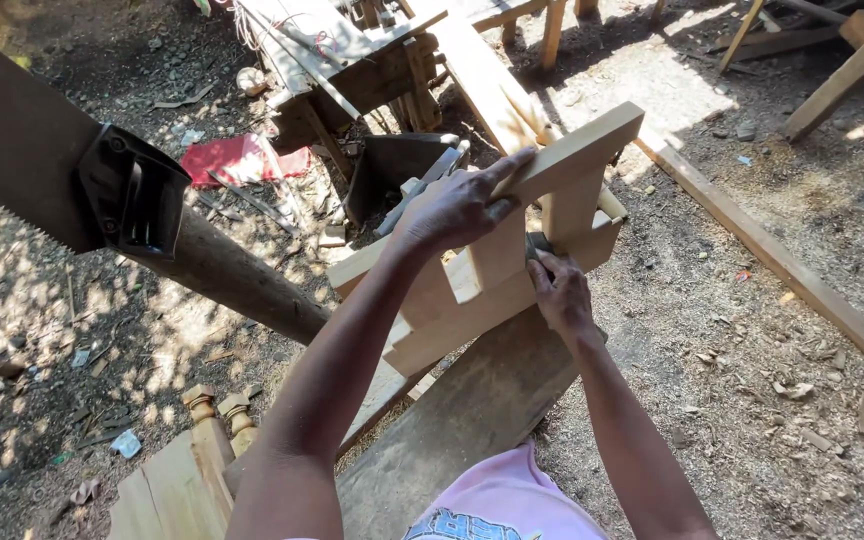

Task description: The person sands a wooden chair frame using a sanding block. They hold the frame with one hand and rub the sanding block along the edges and surfaces to smooth the wood. The person adjusts the frame's position on a workbench to reach different areas.

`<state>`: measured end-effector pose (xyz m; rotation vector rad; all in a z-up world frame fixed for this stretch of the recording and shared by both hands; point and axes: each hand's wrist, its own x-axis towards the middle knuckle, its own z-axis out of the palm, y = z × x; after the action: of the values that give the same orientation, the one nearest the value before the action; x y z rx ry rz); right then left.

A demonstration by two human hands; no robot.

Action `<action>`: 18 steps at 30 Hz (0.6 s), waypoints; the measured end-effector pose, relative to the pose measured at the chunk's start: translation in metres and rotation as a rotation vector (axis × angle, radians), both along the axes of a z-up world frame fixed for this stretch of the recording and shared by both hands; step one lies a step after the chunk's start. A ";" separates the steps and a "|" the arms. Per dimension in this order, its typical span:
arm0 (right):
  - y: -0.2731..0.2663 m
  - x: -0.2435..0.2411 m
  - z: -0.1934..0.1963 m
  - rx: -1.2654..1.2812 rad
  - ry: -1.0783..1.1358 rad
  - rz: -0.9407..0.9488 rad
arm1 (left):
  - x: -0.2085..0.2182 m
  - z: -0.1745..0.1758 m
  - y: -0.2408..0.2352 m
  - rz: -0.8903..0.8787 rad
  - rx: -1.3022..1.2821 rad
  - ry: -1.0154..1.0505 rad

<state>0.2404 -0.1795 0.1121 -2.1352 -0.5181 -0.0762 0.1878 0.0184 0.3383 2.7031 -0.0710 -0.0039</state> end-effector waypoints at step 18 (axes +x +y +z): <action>-0.001 0.005 -0.106 0.307 -0.421 0.257 | -0.052 -0.095 0.014 0.167 -0.126 -0.246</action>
<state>0.2456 -0.1807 0.0063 -1.7382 -0.9577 -0.4382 0.1358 0.0323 0.2436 2.5620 0.0790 0.3707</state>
